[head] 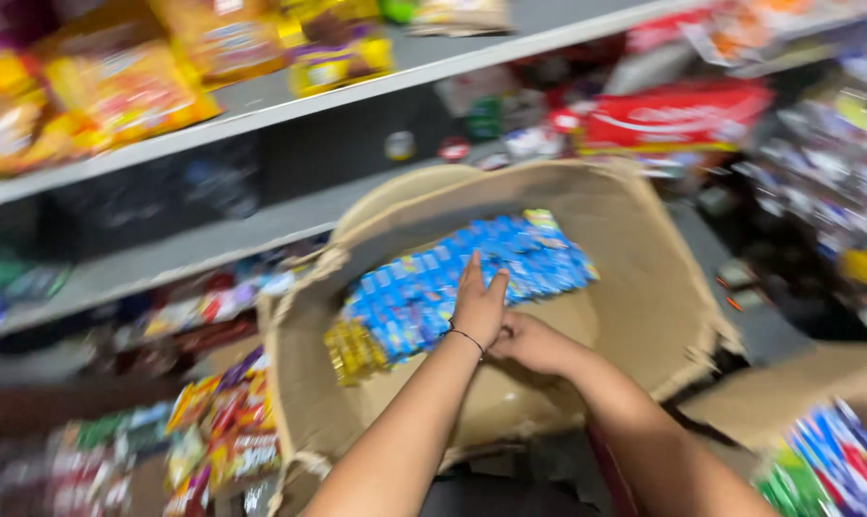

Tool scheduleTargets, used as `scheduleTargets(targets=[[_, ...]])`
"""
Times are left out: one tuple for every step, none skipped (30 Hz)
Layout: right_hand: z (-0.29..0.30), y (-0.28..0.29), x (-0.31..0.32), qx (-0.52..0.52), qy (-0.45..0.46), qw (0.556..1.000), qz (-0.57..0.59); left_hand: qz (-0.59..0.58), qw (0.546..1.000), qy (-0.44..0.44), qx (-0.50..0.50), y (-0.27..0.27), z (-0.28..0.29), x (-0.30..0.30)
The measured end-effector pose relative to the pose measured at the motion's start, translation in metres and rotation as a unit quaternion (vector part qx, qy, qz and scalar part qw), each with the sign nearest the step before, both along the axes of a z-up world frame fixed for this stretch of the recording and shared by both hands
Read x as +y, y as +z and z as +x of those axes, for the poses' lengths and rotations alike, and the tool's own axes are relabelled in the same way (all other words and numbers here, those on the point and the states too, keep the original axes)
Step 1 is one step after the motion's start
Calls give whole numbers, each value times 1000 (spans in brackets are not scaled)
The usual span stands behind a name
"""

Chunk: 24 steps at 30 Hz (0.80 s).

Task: Sorting through small product sachets in one box and organizing them into another container.

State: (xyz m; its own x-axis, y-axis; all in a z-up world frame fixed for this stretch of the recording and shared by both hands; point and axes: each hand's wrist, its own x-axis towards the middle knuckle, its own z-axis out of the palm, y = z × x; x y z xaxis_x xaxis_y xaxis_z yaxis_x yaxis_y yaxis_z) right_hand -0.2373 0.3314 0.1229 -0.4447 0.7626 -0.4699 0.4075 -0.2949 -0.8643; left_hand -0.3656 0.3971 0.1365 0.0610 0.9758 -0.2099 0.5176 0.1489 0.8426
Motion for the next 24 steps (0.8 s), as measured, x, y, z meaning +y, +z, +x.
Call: scheduleTargets(targets=[[22,8,-11,52,-84,995,9,-8,996,-41,-73,10,25,-7],[45,16,-24,104,-166,980,23,-21,986,-82,-146,20,50,-15],[65,33,-42,100,-197,975,27,-24,982,-113,-148,23,76,-25],[85,49,-61,121,-256,957,69,-41,955,-157,-250,25,103,-38],[103,64,-83,141,-310,934,109,-62,916,-194,-346,27,128,-54],[123,73,-109,137,-335,925,113,-72,910,-218,-346,38,151,-74],[141,81,-129,141,-377,903,150,-114,882,-251,-382,49,171,-89],[158,89,-150,144,-418,877,187,-157,851,-281,-416,61,191,-105],[174,92,-176,141,-437,868,190,-166,845,-300,-411,65,209,-126],[188,94,-202,153,-481,844,181,-183,812,-354,-427,68,226,-148],[202,96,-228,163,-521,819,173,-199,776,-405,-442,71,242,-169],[214,93,-251,159,-538,809,177,-207,767,-421,-438,68,258,-187],[226,91,-277,130,-547,798,215,-216,754,-452,-424,65,273,-206],[237,88,-302,100,-555,787,252,-225,740,-483,-410,63,287,-226],[250,79,-328,95,-570,776,253,-234,731,-497,-405,58,299,-241],[261,70,-354,86,-600,760,234,-198,737,-528,-372,53,310,-256],[271,60,-379,78,-627,745,213,-162,742,-556,-338,48,319,-270],[285,38,-408,76,-640,734,212,-169,733,-567,-334,35,329,-284],[300,16,-436,53,-653,725,210,-184,728,-577,-321,21,339,-297],[314,-7,-463,29,-666,716,207,-198,723,-586,-307,7,348,-309],[318,-32,-488,28,-674,710,204,-204,718,-592,-305,-5,352,-321],[321,-58,-512,-44,-682,717,137,-212,725,-598,-267,-16,355,-332],[327,-83,-532,-114,-682,719,71,-216,733,-603,-230,-27,361,-340],[320,-91,-539,-114,-686,715,69,-218,729,-608,-228,-38,364,-350]])
